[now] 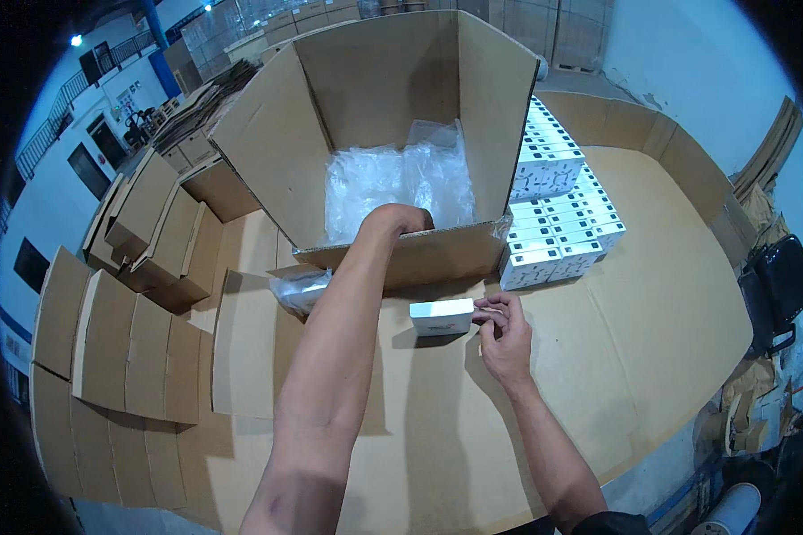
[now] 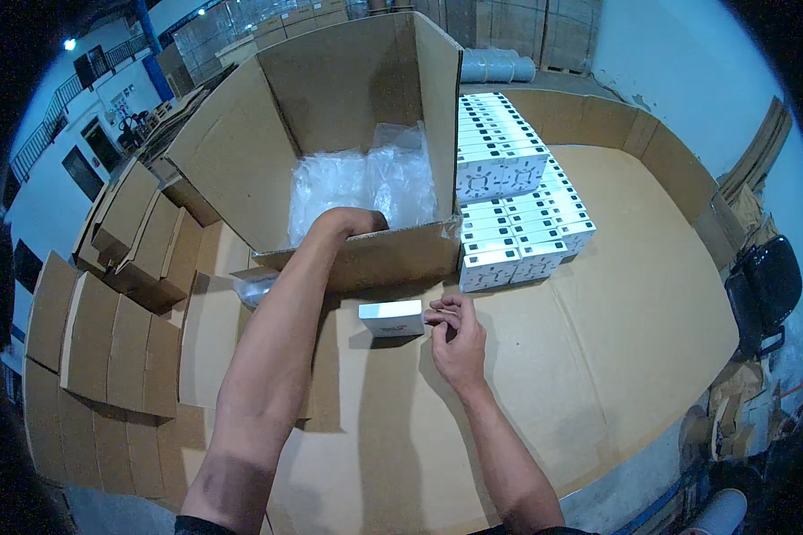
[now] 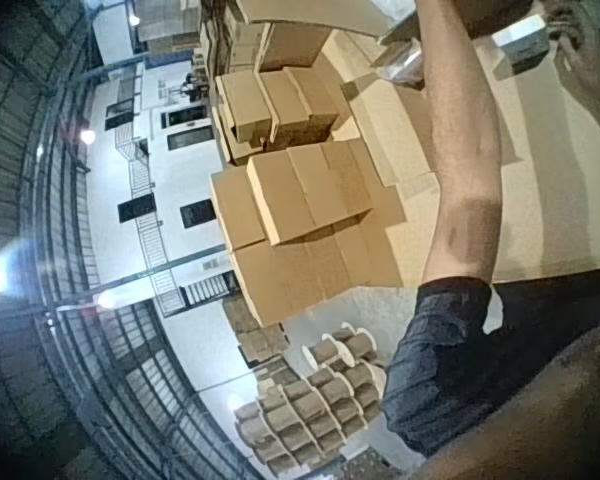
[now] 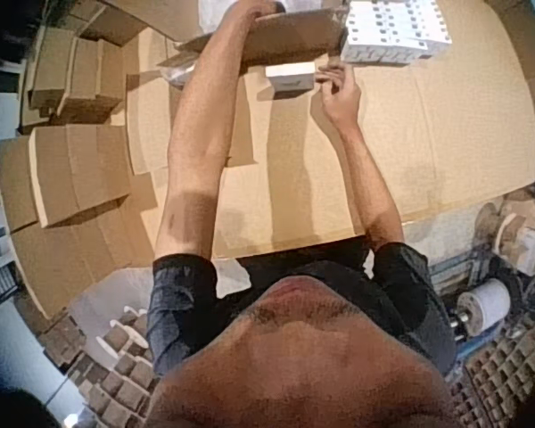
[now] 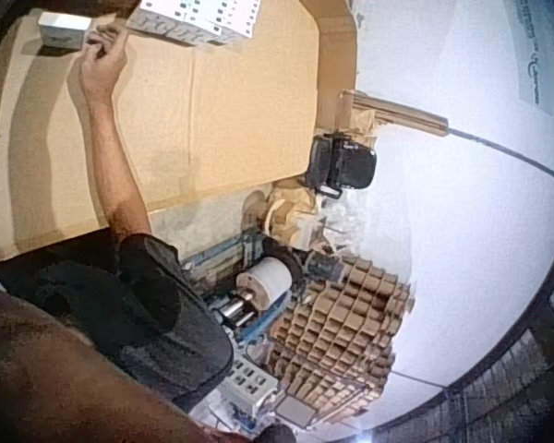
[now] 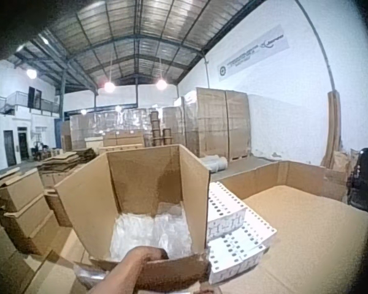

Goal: The person packs small white boxes into larger cardboard boxes by hand, wrapping them in protective plastic wrap before placing them inside.

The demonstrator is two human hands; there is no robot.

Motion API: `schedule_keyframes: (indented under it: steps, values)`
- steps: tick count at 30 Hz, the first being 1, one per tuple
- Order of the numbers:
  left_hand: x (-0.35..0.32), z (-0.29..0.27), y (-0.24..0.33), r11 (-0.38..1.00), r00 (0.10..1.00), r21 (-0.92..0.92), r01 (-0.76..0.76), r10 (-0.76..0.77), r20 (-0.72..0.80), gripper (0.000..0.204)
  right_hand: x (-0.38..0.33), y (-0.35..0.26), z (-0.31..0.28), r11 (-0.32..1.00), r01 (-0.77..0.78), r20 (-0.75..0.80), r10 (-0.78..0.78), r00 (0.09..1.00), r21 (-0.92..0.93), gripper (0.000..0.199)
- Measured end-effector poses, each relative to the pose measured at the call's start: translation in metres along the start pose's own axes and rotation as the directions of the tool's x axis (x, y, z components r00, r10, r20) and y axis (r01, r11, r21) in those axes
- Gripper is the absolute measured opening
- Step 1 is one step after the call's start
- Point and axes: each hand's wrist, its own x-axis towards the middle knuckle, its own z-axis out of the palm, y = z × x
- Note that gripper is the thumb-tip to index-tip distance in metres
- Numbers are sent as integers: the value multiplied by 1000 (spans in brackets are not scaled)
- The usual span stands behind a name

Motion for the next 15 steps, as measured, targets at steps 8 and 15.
schedule_keyframes:
  steps: [8,15]
  values:
    - [4,-7,-10,991,997,110,-77,79,-17,45,-1,-4,0,1000,-12,-23,12,1000,15,25]
    - [0,-1,17,980,981,43,193,-192,-24,47,1,-1,-7,999,-27,-32,26,999,-32,24]
